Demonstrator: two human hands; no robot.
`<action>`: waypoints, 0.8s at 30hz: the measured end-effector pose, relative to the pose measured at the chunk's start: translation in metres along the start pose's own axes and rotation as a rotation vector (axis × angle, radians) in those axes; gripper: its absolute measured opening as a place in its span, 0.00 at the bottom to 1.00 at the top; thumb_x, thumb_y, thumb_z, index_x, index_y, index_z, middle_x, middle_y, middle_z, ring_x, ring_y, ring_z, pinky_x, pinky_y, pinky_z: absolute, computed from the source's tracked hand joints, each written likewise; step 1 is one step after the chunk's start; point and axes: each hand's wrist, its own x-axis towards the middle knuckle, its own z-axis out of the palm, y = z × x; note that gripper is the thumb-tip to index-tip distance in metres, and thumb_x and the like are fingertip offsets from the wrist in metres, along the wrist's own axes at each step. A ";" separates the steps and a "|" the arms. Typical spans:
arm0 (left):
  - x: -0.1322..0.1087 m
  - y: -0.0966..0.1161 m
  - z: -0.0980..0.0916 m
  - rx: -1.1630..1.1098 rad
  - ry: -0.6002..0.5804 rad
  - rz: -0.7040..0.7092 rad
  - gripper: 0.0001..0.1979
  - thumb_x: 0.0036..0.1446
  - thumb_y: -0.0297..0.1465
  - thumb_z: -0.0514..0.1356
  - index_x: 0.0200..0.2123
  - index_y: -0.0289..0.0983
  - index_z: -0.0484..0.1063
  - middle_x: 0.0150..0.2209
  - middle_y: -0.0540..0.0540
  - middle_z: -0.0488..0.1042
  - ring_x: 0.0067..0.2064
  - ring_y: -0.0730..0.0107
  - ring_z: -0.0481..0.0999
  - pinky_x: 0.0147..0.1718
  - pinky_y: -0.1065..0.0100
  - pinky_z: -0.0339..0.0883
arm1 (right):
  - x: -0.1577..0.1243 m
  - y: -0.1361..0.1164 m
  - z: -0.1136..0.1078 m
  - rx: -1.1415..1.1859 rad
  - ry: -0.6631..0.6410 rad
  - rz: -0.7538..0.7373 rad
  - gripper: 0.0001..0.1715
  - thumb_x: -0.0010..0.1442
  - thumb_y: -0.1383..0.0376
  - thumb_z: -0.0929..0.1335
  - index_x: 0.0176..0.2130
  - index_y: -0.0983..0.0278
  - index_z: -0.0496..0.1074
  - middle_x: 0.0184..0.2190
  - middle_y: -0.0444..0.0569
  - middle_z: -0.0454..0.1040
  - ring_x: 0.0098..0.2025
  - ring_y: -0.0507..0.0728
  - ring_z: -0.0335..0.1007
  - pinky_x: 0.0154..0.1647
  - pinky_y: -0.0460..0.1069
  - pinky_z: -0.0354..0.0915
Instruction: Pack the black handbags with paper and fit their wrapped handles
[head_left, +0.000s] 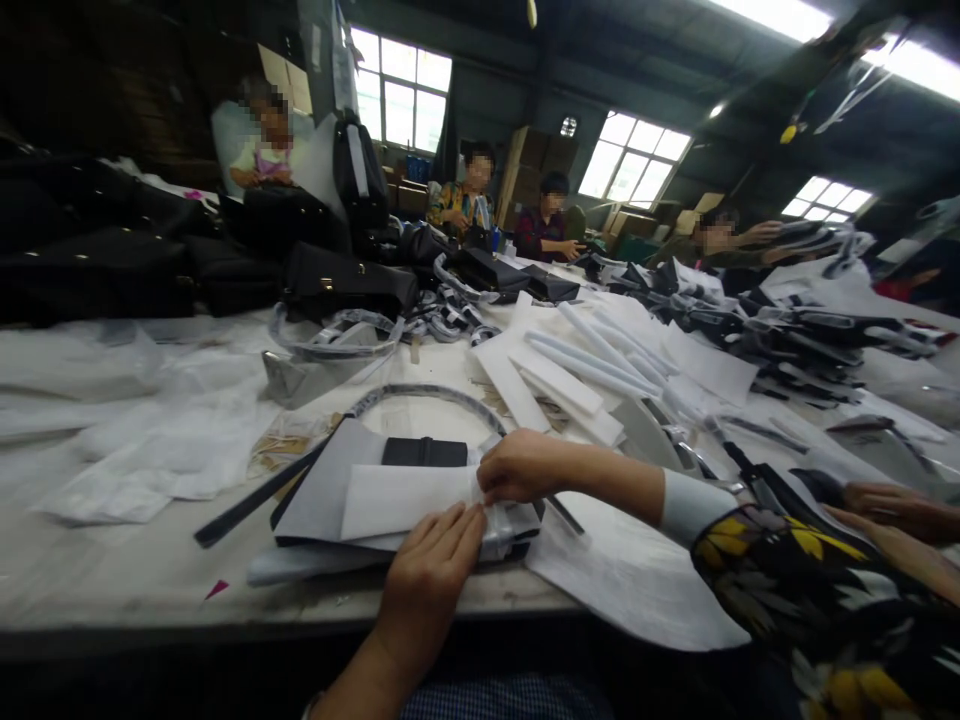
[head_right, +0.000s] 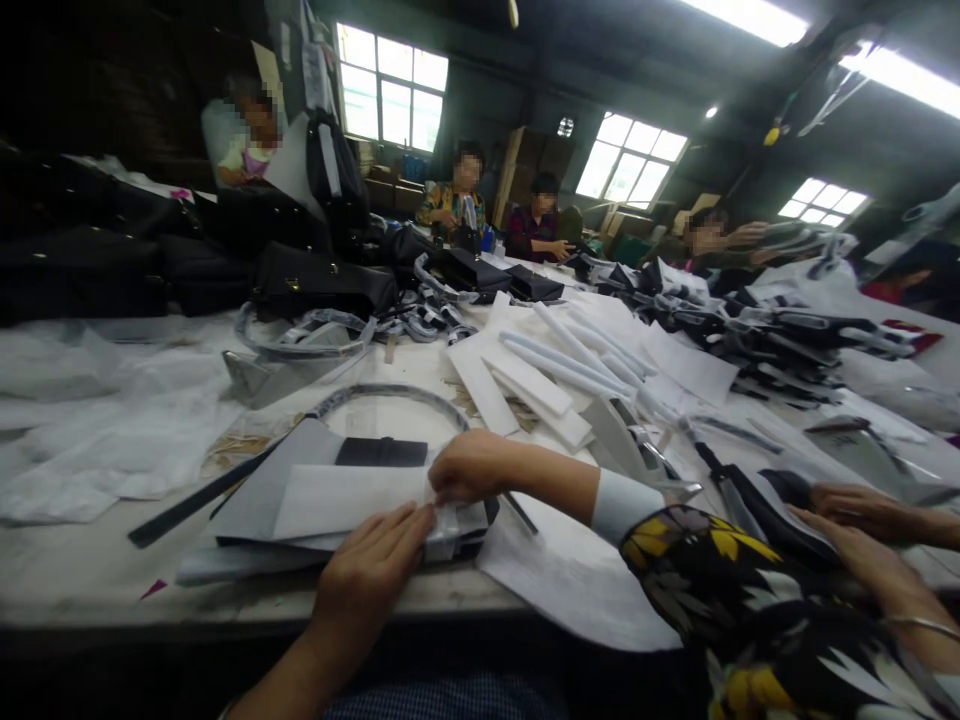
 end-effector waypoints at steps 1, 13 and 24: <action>0.000 0.000 0.001 -0.009 0.007 -0.002 0.15 0.68 0.24 0.51 0.51 0.34 0.75 0.49 0.45 0.80 0.49 0.63 0.80 0.51 0.63 0.68 | 0.009 0.002 -0.001 -0.029 -0.049 0.014 0.06 0.59 0.60 0.71 0.36 0.57 0.80 0.33 0.44 0.81 0.32 0.53 0.72 0.28 0.46 0.53; -0.005 0.001 0.006 -0.065 0.004 -0.057 0.15 0.68 0.25 0.51 0.49 0.36 0.76 0.49 0.43 0.80 0.52 0.64 0.78 0.54 0.63 0.68 | 0.018 0.028 -0.012 0.710 0.003 0.066 0.14 0.62 0.57 0.69 0.34 0.65 0.76 0.24 0.42 0.74 0.25 0.48 0.66 0.27 0.43 0.58; -0.012 -0.005 0.009 0.019 -0.045 -0.005 0.21 0.68 0.21 0.46 0.55 0.39 0.73 0.54 0.48 0.77 0.54 0.66 0.77 0.55 0.64 0.67 | -0.050 -0.098 0.002 2.207 0.474 -0.610 0.30 0.65 0.41 0.59 0.31 0.59 0.73 0.14 0.38 0.57 0.14 0.48 0.49 0.17 0.42 0.57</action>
